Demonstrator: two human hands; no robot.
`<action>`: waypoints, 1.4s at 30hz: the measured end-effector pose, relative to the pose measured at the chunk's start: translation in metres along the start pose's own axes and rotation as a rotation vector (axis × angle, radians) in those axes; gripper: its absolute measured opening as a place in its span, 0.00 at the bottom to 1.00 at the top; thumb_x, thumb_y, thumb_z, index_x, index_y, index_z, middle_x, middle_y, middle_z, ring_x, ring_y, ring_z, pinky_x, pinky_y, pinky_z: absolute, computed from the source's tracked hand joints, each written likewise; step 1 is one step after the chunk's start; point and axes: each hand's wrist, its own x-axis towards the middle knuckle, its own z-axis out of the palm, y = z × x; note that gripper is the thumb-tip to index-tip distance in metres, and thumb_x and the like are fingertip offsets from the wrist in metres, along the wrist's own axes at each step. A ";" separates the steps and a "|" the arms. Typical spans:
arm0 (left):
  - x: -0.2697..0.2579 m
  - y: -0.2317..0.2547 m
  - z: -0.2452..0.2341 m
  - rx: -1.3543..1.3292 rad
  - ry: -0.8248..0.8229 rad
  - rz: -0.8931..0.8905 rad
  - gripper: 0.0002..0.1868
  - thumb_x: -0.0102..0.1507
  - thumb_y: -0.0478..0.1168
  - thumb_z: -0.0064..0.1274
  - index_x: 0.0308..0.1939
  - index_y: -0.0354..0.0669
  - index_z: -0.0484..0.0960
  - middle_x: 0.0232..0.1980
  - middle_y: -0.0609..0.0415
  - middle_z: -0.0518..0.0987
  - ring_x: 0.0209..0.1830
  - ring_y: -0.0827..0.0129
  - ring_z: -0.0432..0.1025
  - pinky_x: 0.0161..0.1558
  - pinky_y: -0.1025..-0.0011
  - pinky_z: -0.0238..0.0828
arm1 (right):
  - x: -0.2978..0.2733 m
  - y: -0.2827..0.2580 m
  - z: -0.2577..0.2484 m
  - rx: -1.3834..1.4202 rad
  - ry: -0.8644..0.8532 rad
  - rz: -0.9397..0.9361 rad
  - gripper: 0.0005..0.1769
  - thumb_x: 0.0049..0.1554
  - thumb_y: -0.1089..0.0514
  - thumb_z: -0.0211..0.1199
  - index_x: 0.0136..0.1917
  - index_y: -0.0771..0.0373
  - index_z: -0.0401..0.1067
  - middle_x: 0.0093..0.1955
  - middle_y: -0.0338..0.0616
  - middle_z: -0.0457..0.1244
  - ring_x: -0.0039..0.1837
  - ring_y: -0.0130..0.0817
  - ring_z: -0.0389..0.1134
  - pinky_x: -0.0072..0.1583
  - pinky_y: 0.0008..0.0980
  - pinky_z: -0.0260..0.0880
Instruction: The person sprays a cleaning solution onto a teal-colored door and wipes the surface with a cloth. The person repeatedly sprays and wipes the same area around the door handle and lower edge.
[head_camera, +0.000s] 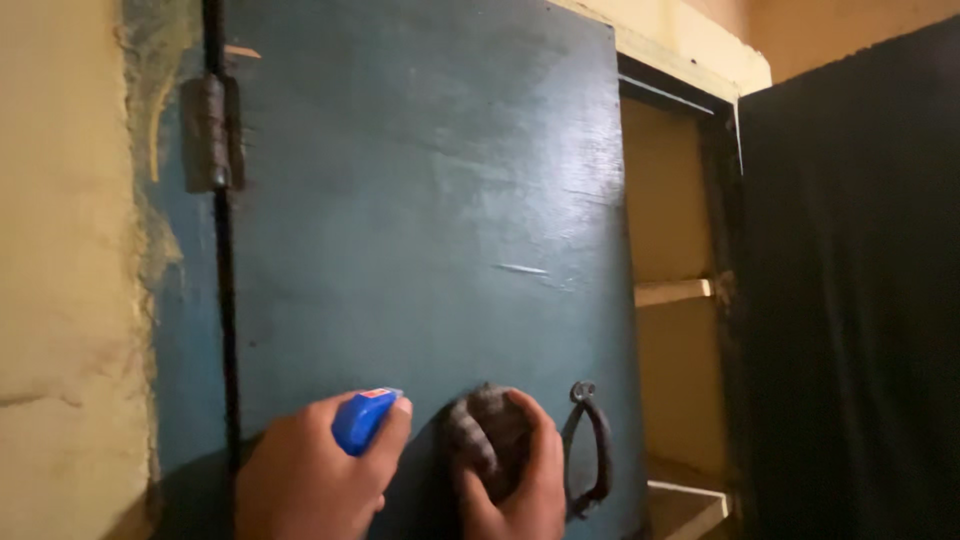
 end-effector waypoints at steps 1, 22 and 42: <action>0.001 -0.003 0.000 -0.014 0.011 0.025 0.23 0.60 0.63 0.56 0.46 0.55 0.89 0.21 0.53 0.85 0.23 0.66 0.83 0.38 0.69 0.79 | 0.001 0.005 -0.002 0.104 -0.045 -0.041 0.42 0.42 0.66 0.72 0.69 0.60 0.64 0.63 0.48 0.65 0.66 0.38 0.71 0.66 0.35 0.69; -0.008 -0.012 0.006 0.021 0.172 0.221 0.23 0.56 0.65 0.55 0.42 0.56 0.90 0.38 0.46 0.85 0.44 0.45 0.78 0.46 0.54 0.76 | -0.027 0.019 0.016 0.364 -0.033 -0.112 0.37 0.47 0.66 0.65 0.71 0.59 0.64 0.66 0.52 0.68 0.68 0.43 0.72 0.66 0.39 0.73; -0.010 -0.017 0.008 0.005 0.235 0.313 0.24 0.55 0.63 0.52 0.40 0.54 0.89 0.35 0.45 0.85 0.40 0.44 0.78 0.44 0.53 0.76 | 0.004 0.028 -0.033 -0.252 0.210 -0.022 0.39 0.45 0.59 0.73 0.69 0.54 0.67 0.65 0.49 0.65 0.67 0.43 0.68 0.66 0.40 0.66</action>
